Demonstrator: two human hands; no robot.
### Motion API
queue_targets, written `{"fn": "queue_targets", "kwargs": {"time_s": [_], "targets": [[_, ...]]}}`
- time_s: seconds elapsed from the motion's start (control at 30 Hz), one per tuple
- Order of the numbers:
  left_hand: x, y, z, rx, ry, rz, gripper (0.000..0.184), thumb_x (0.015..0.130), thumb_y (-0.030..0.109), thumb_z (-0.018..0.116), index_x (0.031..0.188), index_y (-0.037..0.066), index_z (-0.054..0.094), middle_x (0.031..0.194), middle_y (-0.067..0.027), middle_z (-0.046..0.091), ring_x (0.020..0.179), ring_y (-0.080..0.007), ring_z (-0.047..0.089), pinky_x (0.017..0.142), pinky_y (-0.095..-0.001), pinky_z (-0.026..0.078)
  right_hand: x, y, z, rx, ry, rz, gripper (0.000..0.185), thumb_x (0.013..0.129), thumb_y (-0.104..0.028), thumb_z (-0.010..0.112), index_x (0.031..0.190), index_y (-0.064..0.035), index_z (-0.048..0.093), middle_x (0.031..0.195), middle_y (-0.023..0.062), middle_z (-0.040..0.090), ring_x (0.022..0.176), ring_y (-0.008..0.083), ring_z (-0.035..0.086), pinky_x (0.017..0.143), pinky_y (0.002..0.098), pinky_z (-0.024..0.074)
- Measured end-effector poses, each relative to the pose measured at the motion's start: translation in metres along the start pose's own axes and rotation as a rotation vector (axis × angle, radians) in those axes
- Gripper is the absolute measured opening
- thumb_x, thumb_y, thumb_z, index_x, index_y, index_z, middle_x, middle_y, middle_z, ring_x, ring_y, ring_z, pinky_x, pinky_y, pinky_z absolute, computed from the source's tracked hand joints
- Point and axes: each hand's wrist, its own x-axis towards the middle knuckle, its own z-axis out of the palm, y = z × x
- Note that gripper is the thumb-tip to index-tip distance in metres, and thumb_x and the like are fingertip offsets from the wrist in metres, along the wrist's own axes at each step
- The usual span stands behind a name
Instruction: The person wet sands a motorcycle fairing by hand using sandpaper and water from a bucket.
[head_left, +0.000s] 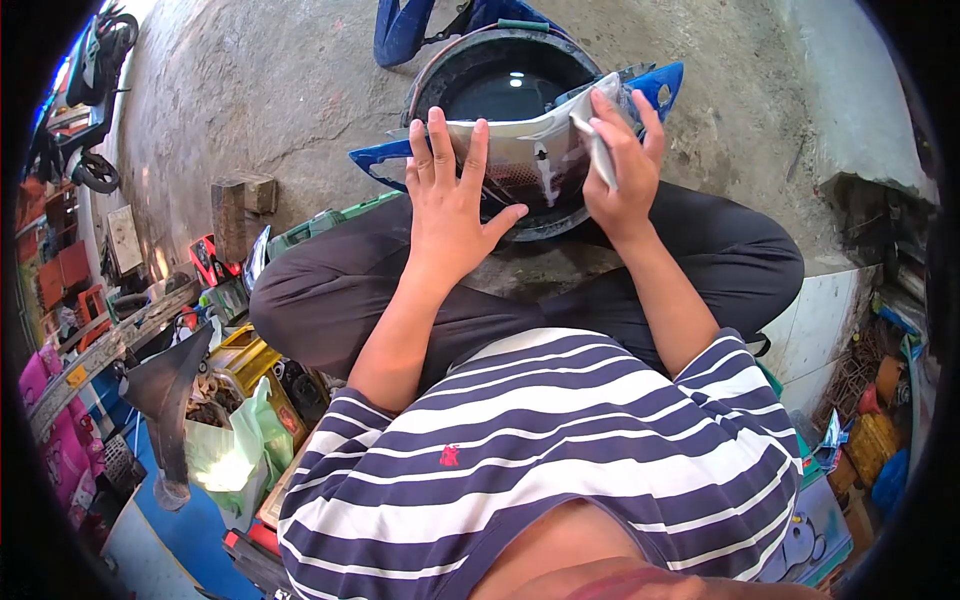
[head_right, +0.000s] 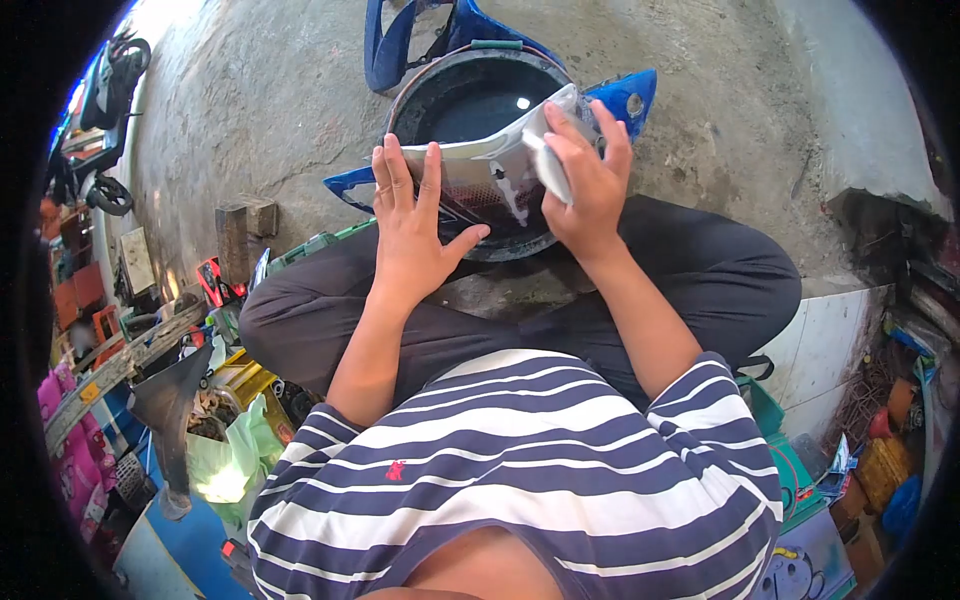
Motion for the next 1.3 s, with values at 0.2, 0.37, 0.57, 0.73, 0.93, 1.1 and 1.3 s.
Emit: {"fn": "queue_targets", "kwargs": {"time_s": [0.2,0.37,0.57,0.73,0.93,1.1,1.3], "targets": [[-0.001,-0.001,0.002,-0.007,0.015,0.008,0.123,0.081,0.044,0.094,0.176,0.016,0.021,0.180,-0.0335,-0.003,0.164,-0.0595,0.007,0.122,-0.0683,0.029,-0.015,-0.028,-0.001,0.061,-0.169,-0.033,0.049,0.072,-0.003,0.080,0.119,-0.0140,0.068,0.150,0.0042,0.071,0.149,0.0417,0.051,0.122,0.0618,0.0345],[0.000,0.000,-0.002,-0.004,0.000,0.007,0.123,0.081,0.043,0.094,0.176,0.015,0.021,0.179,-0.0347,-0.002,0.163,-0.0604,0.007,0.122,-0.0684,0.029,0.003,0.005,-0.002,0.006,0.004,-0.003,0.040,0.079,0.002,0.074,0.117,-0.0103,0.069,0.142,0.0094,0.075,0.144,0.0436,0.054,0.121,0.0541,0.0351],[0.000,0.000,0.002,-0.011,0.013,0.009,0.123,0.082,0.043,0.094,0.176,0.015,0.021,0.179,-0.0339,-0.002,0.163,-0.0599,0.007,0.122,-0.0687,0.029,-0.014,-0.027,-0.001,0.072,-0.166,-0.034,0.054,0.067,-0.002,0.079,0.119,-0.0121,0.068,0.148,0.0049,0.072,0.147,0.0441,0.051,0.122,0.0613,0.0357],[0.000,0.000,0.000,0.007,-0.001,0.007,0.123,0.082,0.044,0.093,0.176,0.015,0.020,0.179,-0.0342,-0.003,0.163,-0.0603,0.007,0.122,-0.0691,0.029,0.008,0.008,-0.004,0.000,0.016,-0.027,0.042,0.079,0.004,0.075,0.118,-0.0094,0.068,0.143,0.0082,0.075,0.144,0.0422,0.054,0.122,0.0537,0.0365],[0.000,0.000,0.002,-0.003,0.011,0.008,0.122,0.082,0.044,0.093,0.176,0.016,0.021,0.180,-0.0329,-0.003,0.164,-0.0595,0.006,0.122,-0.0687,0.029,-0.016,-0.030,-0.002,0.077,-0.198,-0.043,0.058,0.063,-0.003,0.083,0.118,-0.0130,0.068,0.151,0.0028,0.070,0.151,0.0424,0.049,0.124,0.0633,0.0331],[0.000,0.000,-0.001,0.008,-0.003,0.007,0.123,0.081,0.044,0.093,0.176,0.016,0.021,0.180,-0.0333,-0.004,0.164,-0.0590,0.005,0.122,-0.0684,0.029,0.006,0.012,-0.003,0.024,0.003,-0.030,0.047,0.074,0.004,0.073,0.119,-0.0109,0.068,0.140,0.0103,0.076,0.148,0.0429,0.051,0.123,0.0557,0.0344],[-0.001,0.001,0.001,-0.005,0.002,-0.006,0.123,0.081,0.045,0.093,0.176,0.016,0.022,0.180,-0.0324,-0.003,0.164,-0.0589,0.006,0.122,-0.0684,0.029,-0.010,-0.025,-0.005,0.069,-0.176,-0.042,0.057,0.064,0.000,0.078,0.119,-0.0123,0.068,0.147,0.0049,0.073,0.149,0.0424,0.050,0.124,0.0627,0.0333]]}}
